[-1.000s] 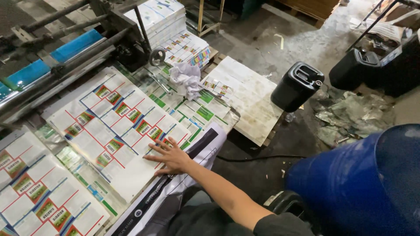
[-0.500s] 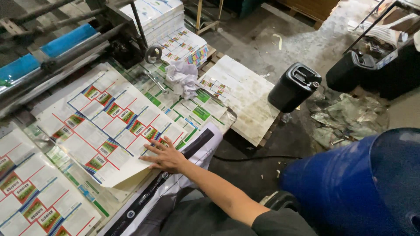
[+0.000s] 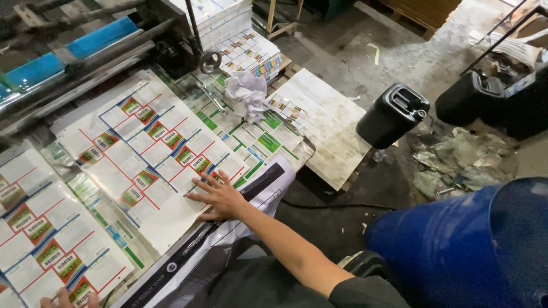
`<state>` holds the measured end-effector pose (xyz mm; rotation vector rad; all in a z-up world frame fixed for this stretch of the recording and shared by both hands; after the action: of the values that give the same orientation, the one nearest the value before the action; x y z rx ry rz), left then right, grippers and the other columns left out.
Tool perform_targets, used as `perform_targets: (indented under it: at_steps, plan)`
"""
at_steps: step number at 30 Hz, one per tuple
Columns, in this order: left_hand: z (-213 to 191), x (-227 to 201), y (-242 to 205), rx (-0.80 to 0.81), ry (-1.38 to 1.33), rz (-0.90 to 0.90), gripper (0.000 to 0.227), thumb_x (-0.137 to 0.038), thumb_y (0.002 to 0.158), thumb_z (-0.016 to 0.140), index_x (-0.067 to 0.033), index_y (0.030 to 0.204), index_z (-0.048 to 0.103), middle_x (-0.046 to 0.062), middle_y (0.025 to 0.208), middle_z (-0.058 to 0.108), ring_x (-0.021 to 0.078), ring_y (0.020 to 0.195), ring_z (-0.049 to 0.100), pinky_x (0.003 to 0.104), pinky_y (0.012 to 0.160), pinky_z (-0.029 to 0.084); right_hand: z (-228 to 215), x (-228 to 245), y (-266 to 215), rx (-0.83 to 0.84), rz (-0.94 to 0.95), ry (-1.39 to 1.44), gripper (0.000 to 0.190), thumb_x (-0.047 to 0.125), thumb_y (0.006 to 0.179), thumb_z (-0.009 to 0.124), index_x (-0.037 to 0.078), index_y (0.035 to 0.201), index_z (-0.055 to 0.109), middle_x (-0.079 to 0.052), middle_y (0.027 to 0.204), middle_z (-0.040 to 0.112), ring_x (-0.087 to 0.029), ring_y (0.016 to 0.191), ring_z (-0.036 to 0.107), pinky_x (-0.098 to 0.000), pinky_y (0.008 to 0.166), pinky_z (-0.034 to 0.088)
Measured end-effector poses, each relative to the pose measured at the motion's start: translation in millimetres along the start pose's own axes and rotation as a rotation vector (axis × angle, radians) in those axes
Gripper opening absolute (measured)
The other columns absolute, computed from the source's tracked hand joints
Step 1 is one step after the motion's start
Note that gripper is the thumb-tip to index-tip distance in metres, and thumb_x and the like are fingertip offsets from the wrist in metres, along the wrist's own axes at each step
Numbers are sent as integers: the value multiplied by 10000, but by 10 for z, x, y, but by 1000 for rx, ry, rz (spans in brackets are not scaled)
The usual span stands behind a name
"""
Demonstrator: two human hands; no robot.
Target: The person feeds stacks of printed paper sheets into a machine, likely a laminator or cutter, using both hands. They repeatedly pick up sheets from a pile on the table and guide them into the machine's rollers.
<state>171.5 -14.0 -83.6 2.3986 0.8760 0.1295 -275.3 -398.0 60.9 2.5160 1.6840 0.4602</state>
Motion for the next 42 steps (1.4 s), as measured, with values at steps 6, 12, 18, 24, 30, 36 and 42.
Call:
perform_targets:
  at_steps: [6,12,18,24,30,36,42]
  plan:
    - [-665,-911,-816,73,65,-30,618,-536,1077,609,-74,1473,500,255,1555,429,458,1477,397,644,1233,260,229,-73,-15,-65,-39,26,672,686,890,610,394,1487,507,-69,1652,377,-333,1538,331,-674,1224,170]
    - [-970,-1220,-605,81,-17,-104,605,-522,1065,603,-99,1492,532,248,1576,438,450,1488,369,676,1228,237,494,-163,-51,-346,-175,65,398,371,960,702,270,1339,633,-19,1462,587,-245,1435,505,-560,1261,260]
    - [-997,-1225,-623,129,-29,-95,612,-509,1073,611,-75,1497,525,249,1593,415,446,1503,346,653,1255,215,314,-105,-124,-341,-251,15,307,153,915,678,185,1220,687,13,1273,691,-171,1256,610,-456,1192,362]
    - [-971,-1229,-589,151,-28,-141,584,-488,1071,623,-77,1476,533,214,1596,413,425,1525,322,639,1278,183,399,-124,-141,-337,-270,28,230,112,922,641,174,1137,696,29,1164,686,-153,1156,637,-429,1124,415]
    - [-1167,-1373,-500,115,-161,-130,583,-451,1046,611,-48,1456,513,248,1578,393,475,1531,317,692,1265,191,359,-114,-131,-277,-201,78,172,112,938,661,131,1108,642,-5,1213,675,-187,1176,625,-406,1098,429]
    - [-950,-1188,-667,107,-18,-129,594,-502,1074,626,-93,1492,527,192,1610,408,406,1524,336,604,1245,221,329,-92,-32,-356,-56,140,340,71,848,709,80,1152,554,-125,1491,568,-327,1406,520,-453,1197,394]
    - [-1024,-1292,-625,102,-2,-146,589,-538,1086,582,-103,1479,524,207,1571,423,390,1509,352,600,1243,225,227,-47,-27,-282,-18,168,498,76,805,707,61,1291,599,-133,1452,585,-356,1391,507,-480,1158,397]
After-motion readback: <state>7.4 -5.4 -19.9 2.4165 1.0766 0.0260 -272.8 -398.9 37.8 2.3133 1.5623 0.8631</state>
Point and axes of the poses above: each hand's wrist, its own y-axis towards the middle knuckle, its own z-axis out of the palm, x = y × z, the point moved 2 cm from there along y, towards the middle knuckle
